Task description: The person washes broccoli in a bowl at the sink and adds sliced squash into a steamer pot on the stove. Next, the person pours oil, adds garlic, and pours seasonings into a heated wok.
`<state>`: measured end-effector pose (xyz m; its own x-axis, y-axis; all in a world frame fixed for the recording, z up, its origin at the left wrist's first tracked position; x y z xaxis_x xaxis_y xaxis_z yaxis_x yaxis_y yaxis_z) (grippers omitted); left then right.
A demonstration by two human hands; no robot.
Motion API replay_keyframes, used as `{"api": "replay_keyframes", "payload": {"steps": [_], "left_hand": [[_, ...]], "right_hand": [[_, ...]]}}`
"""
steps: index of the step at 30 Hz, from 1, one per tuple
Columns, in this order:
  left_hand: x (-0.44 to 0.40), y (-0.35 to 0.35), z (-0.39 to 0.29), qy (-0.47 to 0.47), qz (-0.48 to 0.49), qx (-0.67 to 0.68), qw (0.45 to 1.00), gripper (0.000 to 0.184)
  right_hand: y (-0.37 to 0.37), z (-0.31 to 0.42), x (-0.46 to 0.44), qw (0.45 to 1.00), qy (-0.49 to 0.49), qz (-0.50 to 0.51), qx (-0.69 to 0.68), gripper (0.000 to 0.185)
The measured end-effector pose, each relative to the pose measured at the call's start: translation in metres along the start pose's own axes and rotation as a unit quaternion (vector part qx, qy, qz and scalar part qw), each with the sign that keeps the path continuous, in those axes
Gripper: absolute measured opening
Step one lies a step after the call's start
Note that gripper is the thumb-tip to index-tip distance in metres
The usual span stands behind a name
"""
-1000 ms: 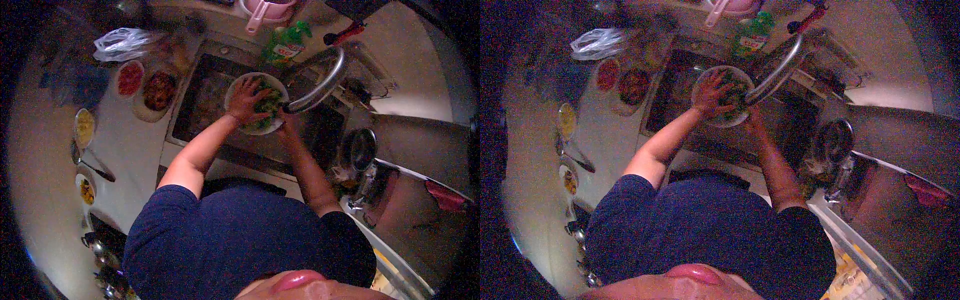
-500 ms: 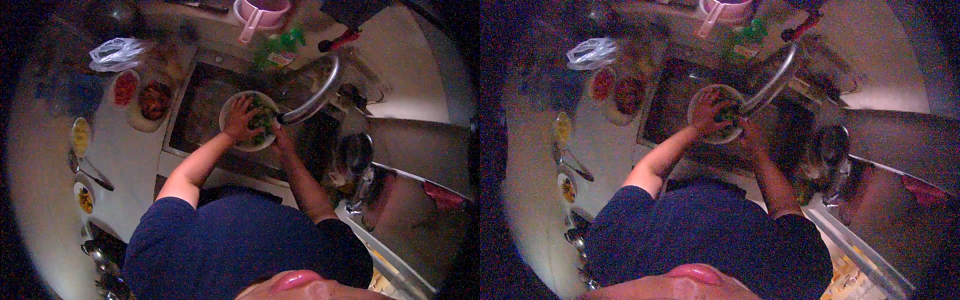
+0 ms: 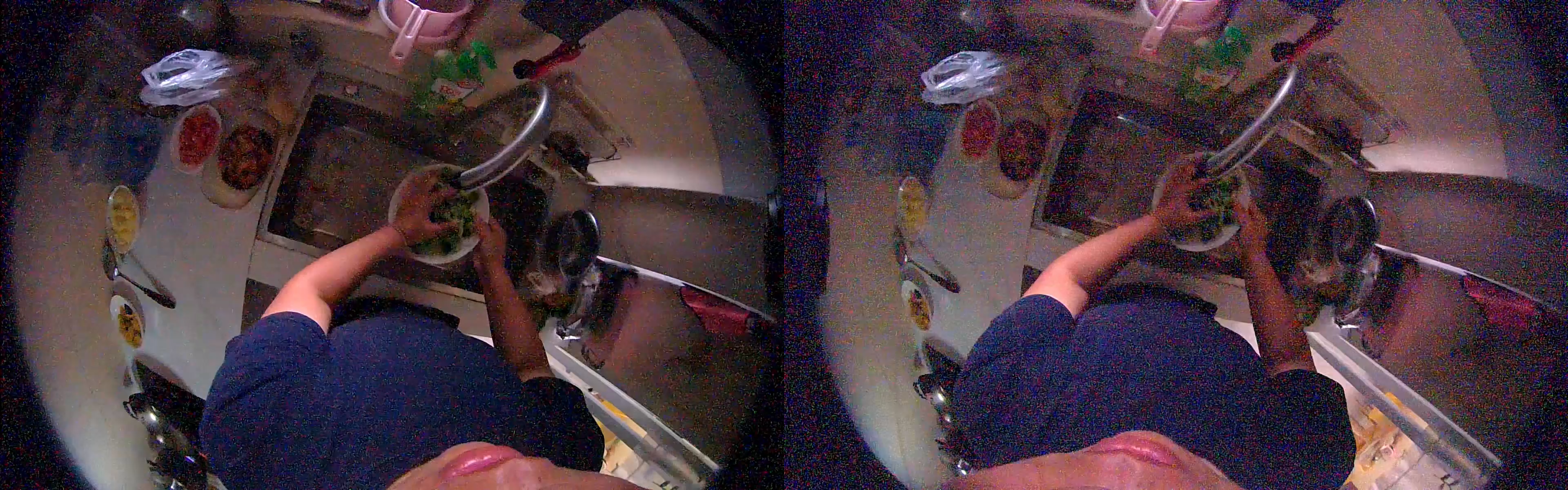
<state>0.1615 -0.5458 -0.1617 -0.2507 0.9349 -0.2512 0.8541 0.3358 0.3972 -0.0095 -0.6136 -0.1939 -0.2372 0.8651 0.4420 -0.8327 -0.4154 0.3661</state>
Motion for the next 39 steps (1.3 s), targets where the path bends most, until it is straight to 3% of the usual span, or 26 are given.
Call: {"api": "replay_keyframes", "payload": {"steps": [3,7,11,14,17,18,19,21,24,27,28,31,34,37,39], "left_hand": [[0.009,0.004,-0.014,0.014,0.003,0.070,0.997,0.069],[0.013,0.009,-0.031,-0.032,-0.037,0.016,0.999,0.077],[0.011,0.000,-0.041,0.005,-0.050,0.269,0.962,0.080],[0.010,0.006,-0.049,0.001,-0.083,0.283,0.955,0.067],[0.010,0.004,-0.050,0.012,-0.052,0.172,0.984,0.067],[0.009,0.006,-0.044,0.019,-0.031,0.076,0.996,0.068],[0.009,0.007,-0.036,0.026,-0.008,-0.023,0.999,0.069],[0.007,0.008,-0.019,0.009,-0.003,-0.078,0.997,0.061],[0.003,0.027,-0.011,-0.027,0.016,-0.166,0.986,0.056],[-0.008,0.051,-0.004,-0.021,0.043,-0.234,0.971,0.055],[-0.012,0.056,0.001,-0.012,0.049,-0.252,0.966,0.054],[-0.021,0.072,0.006,-0.044,-0.003,-0.224,0.974,0.056],[-0.033,0.075,-0.006,-0.062,-0.010,-0.195,0.979,0.058],[-0.048,0.066,-0.024,-0.082,-0.015,-0.156,0.984,0.060],[-0.053,0.042,-0.020,-0.037,0.047,-0.155,0.986,0.060]], "right_hand": [[-0.001,0.041,0.041,0.997,-0.066,0.000,-0.031,0.033],[-0.003,0.074,0.051,0.997,0.027,0.045,-0.052,0.033],[0.014,0.098,0.064,0.994,0.084,0.030,0.064,0.033],[0.021,0.102,0.067,0.993,0.079,0.009,0.088,0.033],[0.019,0.077,0.054,0.996,0.046,0.071,0.012,0.034],[0.013,0.057,0.042,0.993,0.033,0.106,-0.027,0.035],[0.006,0.021,0.028,0.988,-0.023,0.130,-0.073,0.037],[-0.010,-0.043,0.006,0.960,-0.132,0.180,-0.168,0.040],[-0.075,0.002,0.026,0.910,-0.106,0.225,-0.332,0.042],[-0.107,-0.033,-0.005,0.891,-0.107,0.300,-0.325,0.042],[-0.115,-0.034,-0.014,0.898,-0.125,0.284,-0.313,0.042],[-0.135,-0.013,-0.032,0.886,-0.079,0.267,-0.371,0.043],[-0.137,-0.031,-0.066,0.859,-0.092,0.338,-0.374,0.044],[-0.084,0.004,-0.059,0.920,-0.045,0.176,-0.347,0.045],[-0.073,0.001,-0.051,0.902,-0.048,0.217,-0.369,0.044]]}}
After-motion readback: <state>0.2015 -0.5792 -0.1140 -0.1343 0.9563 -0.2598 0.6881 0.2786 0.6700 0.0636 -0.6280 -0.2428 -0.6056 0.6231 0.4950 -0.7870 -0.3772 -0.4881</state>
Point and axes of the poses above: each hand's wrist, its own x-axis away from the middle knuckle, its own y-axis out of the back of the hand, z = x × y, the point moved 10 cm from there along -x, towards the middle knuckle, and after that the axes turned 9 degrees about x, right-handed, at the moved point
